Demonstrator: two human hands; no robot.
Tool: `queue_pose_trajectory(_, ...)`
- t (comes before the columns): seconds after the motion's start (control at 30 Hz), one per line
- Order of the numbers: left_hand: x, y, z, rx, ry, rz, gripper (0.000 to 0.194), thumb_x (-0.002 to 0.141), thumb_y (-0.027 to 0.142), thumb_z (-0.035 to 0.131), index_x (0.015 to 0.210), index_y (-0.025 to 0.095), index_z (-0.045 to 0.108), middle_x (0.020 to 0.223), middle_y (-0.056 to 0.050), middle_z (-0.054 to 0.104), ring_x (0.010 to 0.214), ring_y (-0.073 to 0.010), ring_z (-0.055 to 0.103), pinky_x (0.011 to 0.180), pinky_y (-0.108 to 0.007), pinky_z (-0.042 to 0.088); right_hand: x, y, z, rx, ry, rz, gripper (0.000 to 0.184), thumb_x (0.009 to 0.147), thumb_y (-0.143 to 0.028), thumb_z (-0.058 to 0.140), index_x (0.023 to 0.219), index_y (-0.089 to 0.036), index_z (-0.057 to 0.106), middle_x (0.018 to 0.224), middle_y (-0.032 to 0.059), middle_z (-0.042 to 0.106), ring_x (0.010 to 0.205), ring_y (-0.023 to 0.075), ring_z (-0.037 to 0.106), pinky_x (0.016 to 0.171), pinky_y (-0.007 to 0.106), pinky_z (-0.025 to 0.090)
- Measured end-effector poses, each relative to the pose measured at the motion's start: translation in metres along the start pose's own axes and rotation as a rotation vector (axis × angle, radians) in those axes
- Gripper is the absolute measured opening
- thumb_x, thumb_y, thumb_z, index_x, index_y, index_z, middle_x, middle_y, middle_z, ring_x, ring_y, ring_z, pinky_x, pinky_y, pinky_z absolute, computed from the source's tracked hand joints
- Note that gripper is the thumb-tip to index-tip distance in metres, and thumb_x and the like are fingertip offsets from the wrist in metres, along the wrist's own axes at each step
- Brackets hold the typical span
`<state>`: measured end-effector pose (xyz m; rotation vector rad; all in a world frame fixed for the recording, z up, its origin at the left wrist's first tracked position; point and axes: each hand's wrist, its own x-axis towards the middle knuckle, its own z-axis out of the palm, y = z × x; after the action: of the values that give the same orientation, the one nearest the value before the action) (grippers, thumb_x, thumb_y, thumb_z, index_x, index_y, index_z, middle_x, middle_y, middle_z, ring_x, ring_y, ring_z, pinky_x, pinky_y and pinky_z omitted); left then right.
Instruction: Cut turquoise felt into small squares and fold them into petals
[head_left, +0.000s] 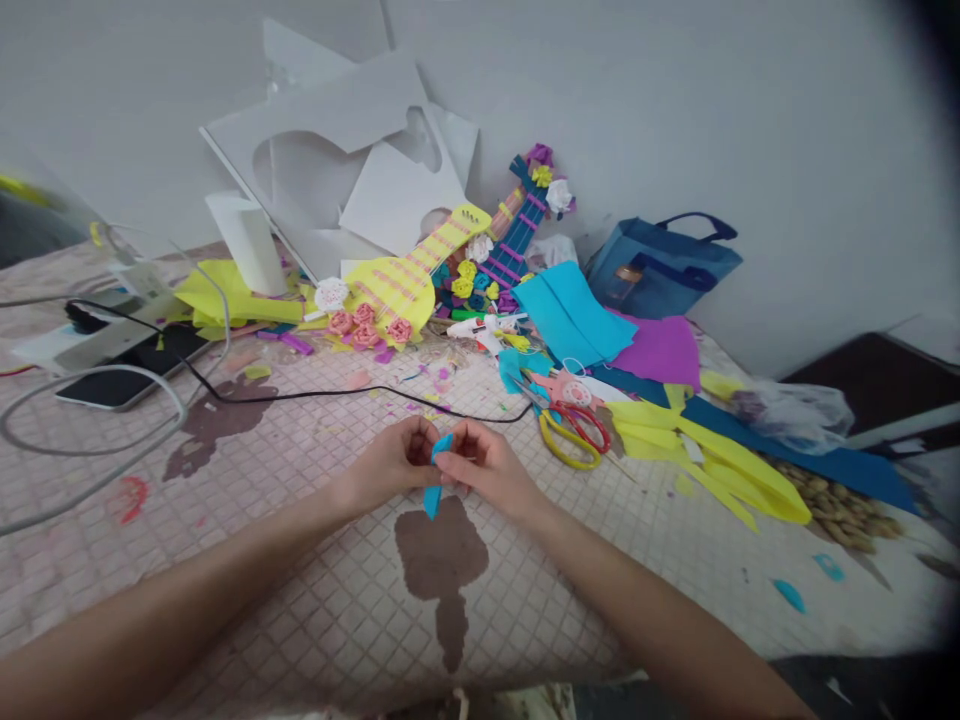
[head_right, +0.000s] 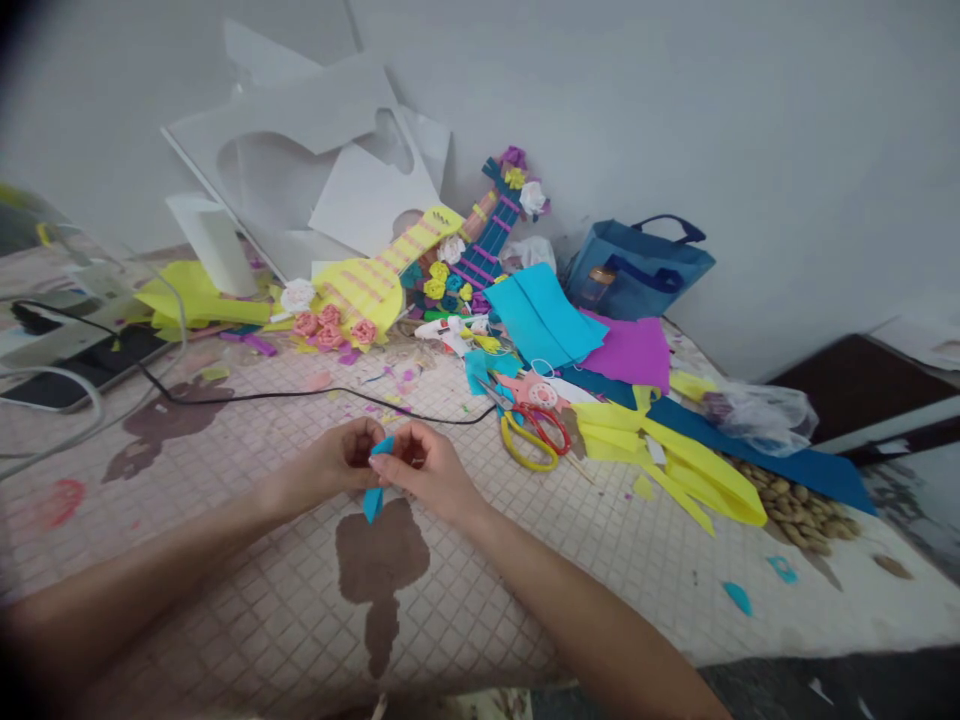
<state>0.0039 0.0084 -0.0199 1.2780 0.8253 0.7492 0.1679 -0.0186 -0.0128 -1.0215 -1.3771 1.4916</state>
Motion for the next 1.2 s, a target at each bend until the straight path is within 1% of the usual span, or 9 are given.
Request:
queue_pose_trajectory(0.1, -0.001, -0.001, 0.002, 0.061, -0.001, 0.052, 0.040, 0.058, 0.026, 0.080, 0.081, 0.017, 0.049, 0.069, 0.003, 0.057, 0.062, -0.0114, 0.054, 0.056, -0.023, 0.042, 0.001, 0.003, 0.001, -0.013, 0.049, 0.005, 0.024, 0.072, -0.038, 0.069, 0.075, -0.020, 0.053, 0.061, -0.0048, 0.052, 0.050, 0.0084, 0.049, 0.045, 0.021, 0.036)
queue_pose_trajectory(0.17, -0.002, -0.001, 0.002, 0.066, -0.029, 0.039, 0.034, 0.063, 0.031, 0.076, 0.082, 0.016, 0.052, 0.071, 0.001, 0.057, 0.064, -0.0118, 0.054, 0.058, -0.024, 0.042, 0.002, 0.005, 0.000, -0.008, 0.100, -0.018, 0.024, 0.073, -0.038, 0.067, 0.073, -0.020, 0.052, 0.058, -0.0057, 0.050, 0.047, 0.0075, 0.044, 0.043, 0.021, 0.035)
queue_pose_trajectory(0.3, -0.002, 0.001, 0.000, 0.097, -0.057, -0.008, 0.030, 0.071, 0.040, 0.068, 0.069, 0.015, 0.053, 0.061, 0.003, 0.050, 0.057, -0.0099, 0.047, 0.053, -0.023, 0.037, 0.004, 0.007, -0.003, 0.029, 0.159, -0.048, 0.025, 0.073, -0.040, 0.068, 0.072, -0.021, 0.052, 0.055, -0.0064, 0.047, 0.044, 0.0070, 0.039, 0.041, 0.020, 0.032)
queue_pose_trajectory(0.5, -0.002, 0.001, -0.002, 0.120, -0.132, -0.016, 0.032, 0.071, 0.044, 0.067, 0.071, 0.015, 0.054, 0.062, 0.001, 0.051, 0.057, -0.0108, 0.047, 0.052, -0.023, 0.035, 0.005, 0.011, -0.001, 0.077, 0.189, -0.005, 0.025, 0.073, -0.042, 0.067, 0.075, -0.021, 0.055, 0.055, -0.0059, 0.050, 0.042, 0.0077, 0.041, 0.039, 0.021, 0.033)
queue_pose_trajectory(0.67, -0.001, 0.000, -0.001, 0.096, -0.119, -0.034, 0.029, 0.070, 0.041, 0.069, 0.070, 0.016, 0.054, 0.061, 0.003, 0.050, 0.056, -0.0100, 0.046, 0.053, -0.022, 0.036, 0.008, 0.014, -0.003, 0.124, 0.268, -0.037, 0.023, 0.072, -0.040, 0.069, 0.075, -0.020, 0.057, 0.053, -0.0066, 0.048, 0.044, 0.0076, 0.041, 0.040, 0.020, 0.034)
queue_pose_trajectory(0.83, -0.001, -0.001, -0.001, 0.053, -0.113, -0.049, 0.027, 0.072, 0.040, 0.068, 0.075, 0.015, 0.057, 0.065, 0.002, 0.052, 0.058, -0.0108, 0.046, 0.053, -0.023, 0.036, 0.009, 0.016, -0.002, 0.141, 0.270, -0.030, 0.024, 0.072, -0.040, 0.069, 0.073, -0.020, 0.055, 0.054, -0.0064, 0.048, 0.043, 0.0071, 0.040, 0.039, 0.020, 0.033)
queue_pose_trajectory(1.0, -0.003, 0.003, 0.000, -0.110, -0.031, -0.112, 0.028, 0.073, 0.040, 0.069, 0.069, 0.015, 0.057, 0.060, 0.003, 0.050, 0.055, -0.0085, 0.043, 0.052, -0.021, 0.034, 0.007, 0.014, -0.001, 0.150, 0.222, -0.034, 0.025, 0.078, -0.045, 0.062, 0.079, -0.021, 0.054, 0.058, -0.0049, 0.049, 0.046, 0.0087, 0.043, 0.041, 0.021, 0.035)
queue_pose_trajectory(1.1, -0.002, 0.005, -0.001, -0.327, 0.008, -0.238, 0.025, 0.071, 0.034, 0.073, 0.069, 0.014, 0.058, 0.061, 0.003, 0.054, 0.055, -0.0077, 0.046, 0.054, -0.021, 0.036, 0.005, 0.010, -0.002, 0.091, 0.275, -0.111, 0.023, 0.082, -0.044, 0.057, 0.089, -0.023, 0.052, 0.070, -0.0031, 0.052, 0.051, 0.0092, 0.045, 0.043, 0.022, 0.037)
queue_pose_trajectory(1.2, -0.001, 0.004, -0.002, -0.491, 0.026, -0.345, 0.019, 0.070, 0.028, 0.075, 0.071, 0.014, 0.061, 0.063, 0.003, 0.058, 0.056, -0.0074, 0.051, 0.056, -0.020, 0.038, 0.003, 0.007, -0.004, -0.001, 0.293, -0.210, 0.019, 0.082, -0.035, 0.060, 0.093, -0.024, 0.050, 0.079, -0.0024, 0.051, 0.056, 0.0087, 0.045, 0.047, 0.022, 0.038)
